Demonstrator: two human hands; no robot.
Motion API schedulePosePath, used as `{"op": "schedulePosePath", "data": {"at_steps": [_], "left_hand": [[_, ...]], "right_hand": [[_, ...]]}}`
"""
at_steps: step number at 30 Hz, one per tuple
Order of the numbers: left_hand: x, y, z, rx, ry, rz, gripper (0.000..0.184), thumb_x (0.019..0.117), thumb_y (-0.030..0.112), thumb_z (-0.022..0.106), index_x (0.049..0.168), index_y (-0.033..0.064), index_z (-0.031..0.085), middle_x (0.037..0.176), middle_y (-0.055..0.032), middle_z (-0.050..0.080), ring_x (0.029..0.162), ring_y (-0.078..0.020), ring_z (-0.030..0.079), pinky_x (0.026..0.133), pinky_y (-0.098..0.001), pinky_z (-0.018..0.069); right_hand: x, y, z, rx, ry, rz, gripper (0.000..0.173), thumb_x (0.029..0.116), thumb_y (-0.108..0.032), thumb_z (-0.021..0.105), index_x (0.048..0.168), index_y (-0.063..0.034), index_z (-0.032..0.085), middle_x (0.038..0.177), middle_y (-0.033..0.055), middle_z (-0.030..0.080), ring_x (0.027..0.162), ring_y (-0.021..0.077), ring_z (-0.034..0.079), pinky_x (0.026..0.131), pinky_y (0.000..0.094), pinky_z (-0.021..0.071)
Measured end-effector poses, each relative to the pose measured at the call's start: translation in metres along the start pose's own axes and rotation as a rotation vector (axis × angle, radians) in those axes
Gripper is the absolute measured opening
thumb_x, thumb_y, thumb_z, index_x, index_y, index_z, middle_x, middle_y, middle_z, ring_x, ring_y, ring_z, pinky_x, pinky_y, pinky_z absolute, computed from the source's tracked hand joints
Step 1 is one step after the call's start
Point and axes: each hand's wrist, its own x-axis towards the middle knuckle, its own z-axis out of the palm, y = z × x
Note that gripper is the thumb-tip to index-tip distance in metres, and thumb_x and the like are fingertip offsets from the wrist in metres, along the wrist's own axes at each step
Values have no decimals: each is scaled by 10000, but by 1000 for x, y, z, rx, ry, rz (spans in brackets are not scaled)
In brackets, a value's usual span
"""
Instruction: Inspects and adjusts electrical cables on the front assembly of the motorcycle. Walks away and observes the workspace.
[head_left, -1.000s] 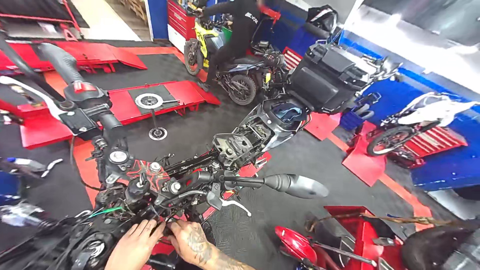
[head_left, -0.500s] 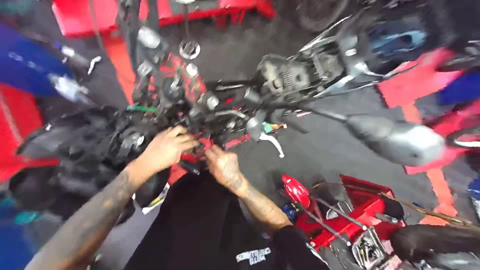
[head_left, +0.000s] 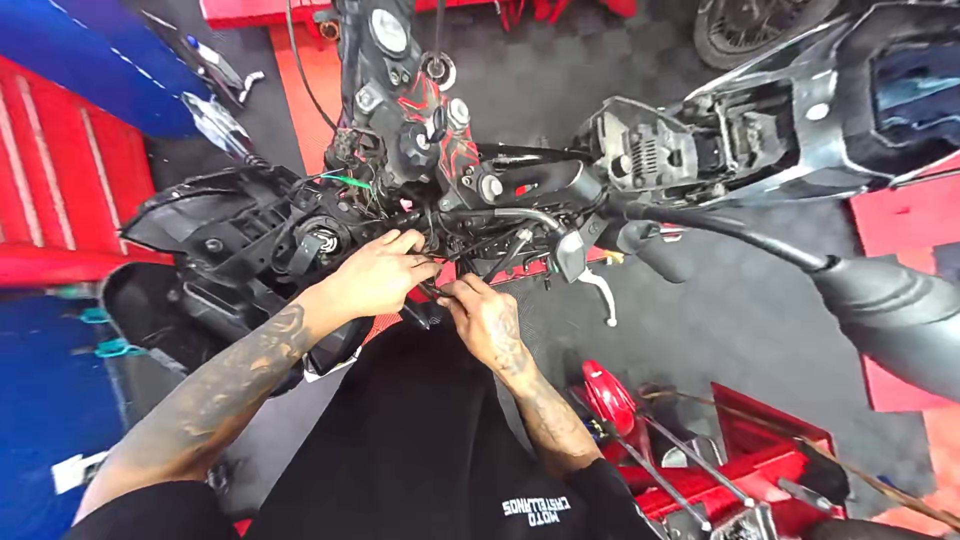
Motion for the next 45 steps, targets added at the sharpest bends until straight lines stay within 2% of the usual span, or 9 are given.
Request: {"op": "schedulePosePath", "data": {"at_steps": [4, 7, 12, 15, 18, 23, 28, 37, 45], "left_hand": [[-13, 1, -15, -330, 63, -172, 505, 891, 41, 540, 1381, 148, 599, 1382, -40, 630, 1371, -289, 492, 1116, -523, 420], [-42, 10, -39, -580, 467, -384, 419, 977, 48, 454, 1373, 82, 586, 1429, -59, 586, 1284, -184, 584, 1053, -416, 533], [-92, 31, -29, -743, 1128, -737, 270, 992, 1, 503, 1255, 7, 564, 1119, -48, 732, 1006, -171, 719, 904, -387, 601], [-99, 52, -14, -733, 1078, -753, 237, 1006, 23, 523, 1228, 2, 603, 1092, -58, 743, 971, -169, 727, 873, -371, 615], [-98, 72, -5, -754, 1069, -665, 216, 1020, 10, 506, 1207, -14, 611, 1065, -69, 748, 940, -164, 727, 845, -353, 621], [-84, 90, 9, -875, 1151, -579, 228, 1027, -3, 489, 1235, -6, 583, 1071, -76, 740, 901, -163, 723, 819, -347, 622], [-79, 116, 16, -1102, 1116, -537, 224, 1022, 0, 510, 1235, -16, 578, 1099, -94, 731, 889, -184, 720, 796, -352, 627], [-67, 126, 82, -1232, 237, -844, 457, 1036, 249, 564, 1445, 56, 498, 1388, -93, 612, 1181, -150, 658, 979, -346, 580], [-54, 118, 117, -1296, 503, -1011, 539, 988, 142, 571, 1465, -17, 376, 1290, -132, 646, 1034, -172, 714, 898, -357, 615]], "right_hand": [[-3, -2, -9, -38, -95, 52, 219, 1016, -247, 590, 1127, -156, 755, 1074, 71, 742, 802, 243, 732, 633, 434, 587], [-16, -2, -33, 114, -13, -24, 248, 1030, -207, 599, 1225, -135, 734, 1177, 59, 740, 928, 171, 738, 728, 354, 614], [-41, 17, -40, 511, 40, 26, 249, 1022, -234, 649, 920, -26, 740, 785, 39, 723, 683, 60, 673, 632, 244, 580], [-45, 35, -18, 363, -143, 182, 266, 1048, -273, 568, 985, -64, 721, 815, 23, 723, 703, 92, 688, 656, 307, 593], [-41, 54, 14, 337, -329, 318, 317, 1013, -193, 533, 1277, -78, 666, 1135, 41, 743, 1002, 131, 721, 880, 366, 610], [-17, 52, 70, 710, -284, 310, 527, 919, -290, 758, 1355, -29, 621, 1303, 100, 685, 1221, 166, 643, 1075, 383, 529], [-16, 21, 60, 1088, -250, 334, 283, 1011, -52, 570, 1251, 82, 638, 894, 93, 731, 767, 172, 704, 759, 372, 624], [-28, 39, 32, 1591, -231, 773, 230, 1035, -93, 505, 1177, -11, 667, 744, 9, 635, 655, 131, 629, 717, 364, 604], [-27, 46, 32, 1594, -262, 825, 226, 1039, -98, 497, 1147, -12, 676, 794, 17, 656, 571, 61, 549, 552, 226, 512]]}}
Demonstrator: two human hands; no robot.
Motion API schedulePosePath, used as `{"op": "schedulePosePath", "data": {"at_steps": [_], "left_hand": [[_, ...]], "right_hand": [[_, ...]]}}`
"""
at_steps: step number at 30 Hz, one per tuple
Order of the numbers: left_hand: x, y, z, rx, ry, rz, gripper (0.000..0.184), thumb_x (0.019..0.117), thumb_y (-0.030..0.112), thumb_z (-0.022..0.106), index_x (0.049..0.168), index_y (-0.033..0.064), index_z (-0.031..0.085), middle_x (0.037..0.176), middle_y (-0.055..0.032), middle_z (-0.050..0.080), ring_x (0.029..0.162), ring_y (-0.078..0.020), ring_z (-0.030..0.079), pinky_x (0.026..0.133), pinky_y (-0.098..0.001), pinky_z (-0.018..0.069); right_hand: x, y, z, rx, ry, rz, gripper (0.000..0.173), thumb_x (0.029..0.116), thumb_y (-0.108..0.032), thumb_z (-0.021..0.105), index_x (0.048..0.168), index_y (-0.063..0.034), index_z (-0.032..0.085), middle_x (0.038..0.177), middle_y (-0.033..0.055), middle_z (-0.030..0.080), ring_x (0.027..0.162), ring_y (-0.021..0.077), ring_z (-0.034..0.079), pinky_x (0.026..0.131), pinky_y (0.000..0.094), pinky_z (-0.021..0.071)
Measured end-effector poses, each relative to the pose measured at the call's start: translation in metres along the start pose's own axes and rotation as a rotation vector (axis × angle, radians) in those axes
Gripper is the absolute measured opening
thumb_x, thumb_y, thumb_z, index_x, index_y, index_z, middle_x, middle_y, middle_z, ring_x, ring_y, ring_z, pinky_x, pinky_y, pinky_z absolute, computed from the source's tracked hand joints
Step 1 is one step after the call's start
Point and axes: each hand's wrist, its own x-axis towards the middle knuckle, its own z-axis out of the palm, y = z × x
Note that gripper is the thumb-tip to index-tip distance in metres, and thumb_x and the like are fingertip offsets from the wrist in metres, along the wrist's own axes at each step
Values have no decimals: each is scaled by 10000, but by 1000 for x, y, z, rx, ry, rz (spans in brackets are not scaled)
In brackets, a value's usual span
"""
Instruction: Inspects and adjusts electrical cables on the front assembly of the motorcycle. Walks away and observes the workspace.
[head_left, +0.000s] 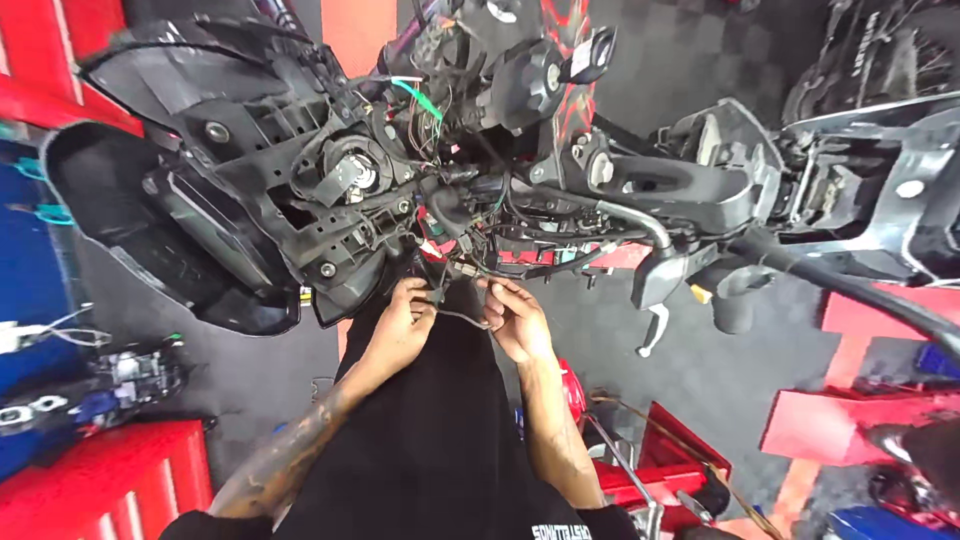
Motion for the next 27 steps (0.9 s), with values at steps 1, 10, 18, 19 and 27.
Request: {"op": "schedulePosePath", "data": {"at_steps": [1, 10, 18, 19, 27], "left_hand": [[-2, -2, -1, -35, -11, 0, 567, 989, 136, 580, 1491, -6, 357, 1307, -125, 643, 1027, -171, 716, 893, -356, 618], [14, -1, -9, -369, -172, -57, 406, 1043, 157, 582, 1403, -20, 518, 1185, -129, 689, 989, -219, 721, 876, -381, 627], [17, -4, -2, -314, -90, -62, 284, 1050, 115, 562, 1303, -6, 607, 1095, -102, 703, 887, -180, 721, 806, -336, 634], [16, -3, -5, -292, -86, -53, 286, 1051, 122, 564, 1304, -2, 612, 1095, -97, 706, 890, -177, 723, 810, -336, 635], [10, -7, -10, -808, -155, 108, 580, 1090, 298, 146, 1486, -22, 423, 1076, -114, 721, 940, -207, 702, 880, -391, 581]], "right_hand": [[-3, -2, 0, -3, 2, 20, 220, 1037, -102, 503, 1142, -11, 673, 786, 18, 652, 560, 59, 539, 540, 224, 502], [16, 1, -9, -55, 77, 139, 354, 1110, -181, 304, 1150, -4, 607, 771, 61, 666, 530, 82, 575, 479, 205, 503], [63, 59, -5, -544, 55, -164, 386, 915, -72, 747, 1243, 57, 590, 1045, 139, 728, 951, 201, 726, 891, 380, 622], [66, 64, -4, -544, 106, -190, 289, 897, -56, 760, 1145, 48, 656, 964, 117, 746, 882, 179, 730, 854, 365, 624], [5, 34, -36, -553, -132, -47, 129, 981, -90, 647, 1044, 12, 694, 838, 34, 752, 593, 59, 611, 538, 228, 502]]}}
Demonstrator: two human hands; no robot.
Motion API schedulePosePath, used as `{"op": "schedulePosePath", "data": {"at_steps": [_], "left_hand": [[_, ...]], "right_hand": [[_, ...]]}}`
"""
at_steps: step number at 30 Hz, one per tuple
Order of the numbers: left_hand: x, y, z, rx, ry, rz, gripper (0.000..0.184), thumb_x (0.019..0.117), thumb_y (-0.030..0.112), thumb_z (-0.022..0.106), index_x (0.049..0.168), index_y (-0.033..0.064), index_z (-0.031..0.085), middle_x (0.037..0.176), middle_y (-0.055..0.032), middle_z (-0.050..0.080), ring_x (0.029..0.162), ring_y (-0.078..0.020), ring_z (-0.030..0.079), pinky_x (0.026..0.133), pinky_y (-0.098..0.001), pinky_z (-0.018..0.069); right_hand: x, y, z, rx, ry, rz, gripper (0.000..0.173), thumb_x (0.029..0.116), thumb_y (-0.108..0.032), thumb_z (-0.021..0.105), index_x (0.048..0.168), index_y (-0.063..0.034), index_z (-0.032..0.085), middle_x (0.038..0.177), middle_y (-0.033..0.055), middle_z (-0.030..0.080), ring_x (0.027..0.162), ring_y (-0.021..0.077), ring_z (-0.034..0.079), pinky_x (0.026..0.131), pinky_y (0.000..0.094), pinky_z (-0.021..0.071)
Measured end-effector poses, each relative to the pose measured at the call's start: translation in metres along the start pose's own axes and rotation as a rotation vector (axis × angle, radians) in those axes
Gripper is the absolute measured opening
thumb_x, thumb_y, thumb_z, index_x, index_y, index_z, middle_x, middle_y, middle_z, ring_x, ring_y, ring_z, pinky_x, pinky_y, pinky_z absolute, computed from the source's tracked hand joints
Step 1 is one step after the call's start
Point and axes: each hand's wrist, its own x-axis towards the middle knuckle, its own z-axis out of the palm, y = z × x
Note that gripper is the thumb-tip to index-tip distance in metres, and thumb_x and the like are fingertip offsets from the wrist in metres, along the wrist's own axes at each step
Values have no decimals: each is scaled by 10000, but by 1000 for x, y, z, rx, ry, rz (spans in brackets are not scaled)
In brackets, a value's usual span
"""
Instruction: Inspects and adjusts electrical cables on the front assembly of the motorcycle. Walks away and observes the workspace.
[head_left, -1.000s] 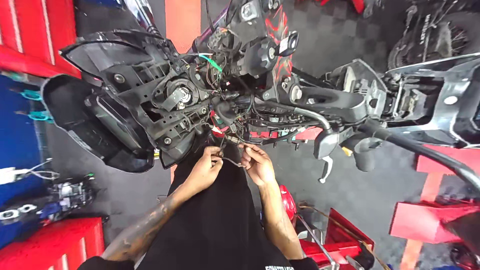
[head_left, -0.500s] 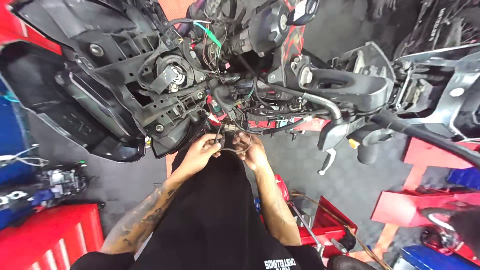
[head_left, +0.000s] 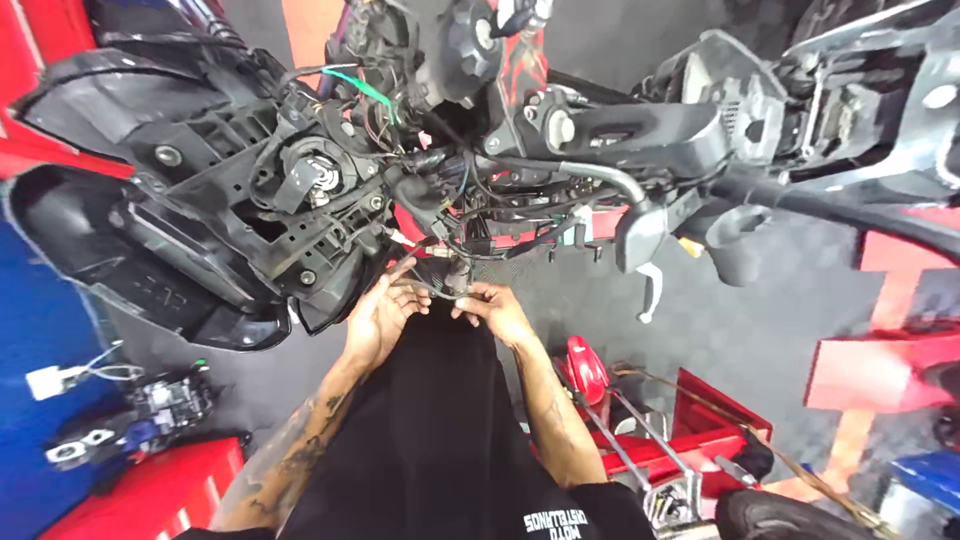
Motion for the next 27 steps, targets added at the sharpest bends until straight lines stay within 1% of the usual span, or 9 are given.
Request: {"op": "schedulePosePath", "data": {"at_steps": [2, 5, 7, 8, 10, 13, 17, 22, 27], "left_hand": [[-1, -15, -7, -21, -46, 70, 564, 1016, 279, 269, 1475, 2, 448, 1236, -128, 683, 1096, -249, 666, 933, -443, 548], [-6, -32, -9, 268, -105, 88, 481, 954, 185, 432, 1383, -21, 505, 1478, -166, 530, 1287, -287, 579, 989, -474, 536], [-4, -33, 5, 321, -164, 15, 518, 1018, 161, 460, 1478, -66, 387, 1504, -180, 493, 1311, -265, 567, 1064, -456, 519], [-1, -32, 13, 311, -195, -13, 527, 1072, 208, 434, 1508, -73, 341, 1472, -173, 526, 1283, -238, 587, 1073, -430, 515], [15, -28, 29, 267, -236, -52, 513, 1104, 279, 354, 1480, -68, 393, 1400, -165, 607, 1227, -227, 627, 1031, -414, 528], [32, -28, 47, 165, -158, -88, 430, 1104, 195, 337, 1397, -81, 489, 1224, -190, 699, 1130, -278, 684, 1002, -453, 550], [23, -33, 69, 116, -33, -85, 406, 1124, 179, 307, 1368, -84, 498, 1186, -201, 711, 1101, -286, 701, 998, -447, 559], [15, -36, 84, 31, 73, -122, 510, 1144, 332, 202, 1309, -14, 538, 1147, -184, 725, 1096, -280, 707, 996, -444, 558], [18, -41, 91, 20, 65, -107, 429, 1138, 325, 256, 1248, 42, 559, 1074, -134, 719, 1048, -262, 710, 985, -453, 565]], "right_hand": [[-18, -15, -4, 16, -88, -16, 160, 999, -118, 636, 1062, 14, 699, 798, 20, 735, 579, 51, 602, 527, 218, 498], [-30, -32, -1, 26, -160, -30, 147, 1009, -131, 620, 1015, -3, 693, 742, -6, 704, 557, 34, 579, 507, 201, 471], [-30, -37, 2, 13, -209, -46, 159, 1018, -135, 604, 970, -9, 688, 720, -12, 689, 543, 32, 568, 494, 198, 458], [-29, -38, 4, -5, -230, -51, 177, 1026, -140, 595, 955, -7, 688, 711, -11, 687, 535, 30, 560, 489, 196, 449], [-27, -39, 5, -70, -240, -63, 211, 1040, -148, 579, 952, 1, 699, 706, -9, 694, 518, 17, 541, 475, 188, 427], [-40, -41, -1, -281, -222, -91, 250, 1053, -181, 564, 956, -17, 726, 704, -25, 702, 510, 6, 541, 481, 194, 439], [-82, -50, -23, -667, -127, -81, 325, 1061, -292, 533, 935, -85, 749, 703, -29, 695, 593, 74, 612, 645, 340, 537], [-115, -43, -55, -654, -5, -160, 324, 1069, -319, 527, 937, -132, 757, 683, -75, 672, 579, 39, 580, 606, 308, 508], [-119, -30, -59, -546, 92, -229, 309, 1070, -298, 532, 967, -126, 767, 683, -76, 672, 564, 24, 575, 569, 260, 503]]}}
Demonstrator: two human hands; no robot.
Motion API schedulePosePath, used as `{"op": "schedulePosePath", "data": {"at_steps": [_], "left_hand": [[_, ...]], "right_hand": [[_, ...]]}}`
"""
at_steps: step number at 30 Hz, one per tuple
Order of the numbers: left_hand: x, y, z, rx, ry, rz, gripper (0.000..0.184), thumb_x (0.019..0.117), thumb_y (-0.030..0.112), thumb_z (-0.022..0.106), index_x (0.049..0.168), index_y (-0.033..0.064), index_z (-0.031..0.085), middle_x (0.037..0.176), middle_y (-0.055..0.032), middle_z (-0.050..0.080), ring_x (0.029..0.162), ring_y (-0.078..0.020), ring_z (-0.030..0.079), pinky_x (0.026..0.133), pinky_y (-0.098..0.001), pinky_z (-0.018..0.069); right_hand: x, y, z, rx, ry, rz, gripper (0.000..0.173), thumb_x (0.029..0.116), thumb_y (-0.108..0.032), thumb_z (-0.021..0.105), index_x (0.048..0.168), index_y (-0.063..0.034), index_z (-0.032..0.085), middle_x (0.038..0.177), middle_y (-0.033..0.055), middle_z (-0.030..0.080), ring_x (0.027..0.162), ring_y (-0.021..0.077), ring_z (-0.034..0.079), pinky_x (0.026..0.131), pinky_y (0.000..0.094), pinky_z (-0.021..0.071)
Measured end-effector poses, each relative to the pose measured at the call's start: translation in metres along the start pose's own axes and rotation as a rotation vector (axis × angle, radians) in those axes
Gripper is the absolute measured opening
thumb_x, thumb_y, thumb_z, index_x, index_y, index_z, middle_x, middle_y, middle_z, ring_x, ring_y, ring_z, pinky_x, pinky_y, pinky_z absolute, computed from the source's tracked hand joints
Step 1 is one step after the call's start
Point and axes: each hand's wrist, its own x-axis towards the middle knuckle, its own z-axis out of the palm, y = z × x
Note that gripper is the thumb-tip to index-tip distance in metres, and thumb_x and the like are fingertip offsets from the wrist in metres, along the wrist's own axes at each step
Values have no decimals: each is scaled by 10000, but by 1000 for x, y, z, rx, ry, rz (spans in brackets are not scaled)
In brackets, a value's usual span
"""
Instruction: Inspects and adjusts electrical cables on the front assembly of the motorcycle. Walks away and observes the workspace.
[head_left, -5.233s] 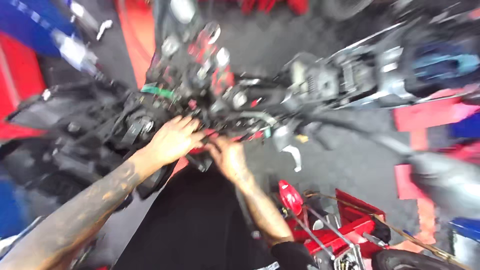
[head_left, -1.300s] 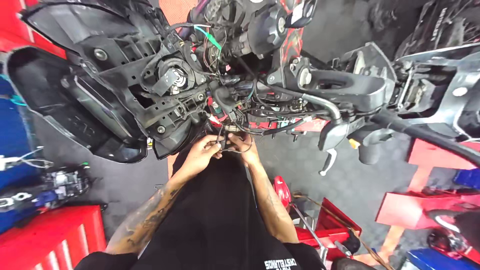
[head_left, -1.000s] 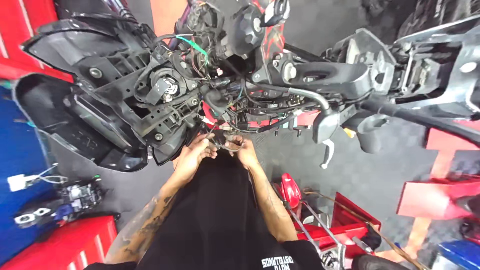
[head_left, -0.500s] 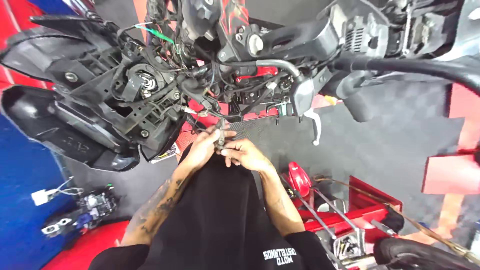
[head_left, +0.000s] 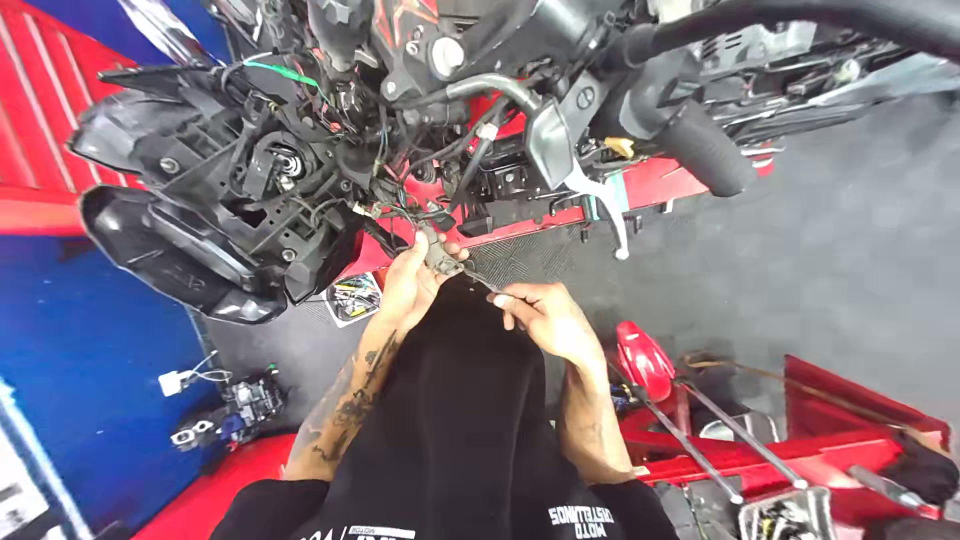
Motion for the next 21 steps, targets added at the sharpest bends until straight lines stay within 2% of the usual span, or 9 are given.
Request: {"op": "schedulePosePath", "data": {"at_steps": [3, 7, 13, 17, 21], "left_hand": [[0, 1, -2, 56, -23, 10, 336, 1129, 232, 316, 1240, 23, 555, 1091, -152, 732, 1056, -280, 721, 1000, -469, 565], [-1, 6, 7, 145, 47, 12, 309, 1123, 192, 373, 1246, -25, 555, 1064, -191, 735, 990, -290, 741, 915, -436, 609], [-1, 6, 17, 291, 165, 41, 274, 1116, 153, 418, 1221, -56, 561, 993, -185, 751, 872, -272, 763, 786, -398, 649], [3, 2, 18, 319, 150, 75, 248, 1107, 132, 429, 1214, -48, 561, 982, -163, 743, 859, -257, 756, 783, -394, 646], [9, -2, 19, 329, 184, 116, 233, 1101, 142, 454, 1209, -35, 559, 991, -170, 740, 905, -273, 745, 824, -417, 627]], "right_hand": [[-1, 3, 0, -4, 53, 3, 307, 1070, -307, 537, 969, -133, 767, 684, -80, 675, 569, 21, 580, 576, 257, 507], [0, 7, -3, -40, 139, -2, 293, 1065, -310, 546, 1005, -146, 781, 681, -89, 671, 569, 16, 576, 583, 260, 503], [-4, -6, -9, 64, 79, -136, 296, 1068, -284, 549, 976, -112, 771, 673, -79, 662, 552, 7, 553, 545, 231, 477], [-7, -24, -3, 178, 56, -257, 279, 1064, -210, 556, 935, -54, 748, 652, -45, 644, 542, 20, 549, 524, 220, 466], [-14, -42, 9, 160, 23, -384, 288, 1057, -204, 563, 897, -39, 736, 658, -9, 634, 582, 55, 575, 563, 254, 501]]}}
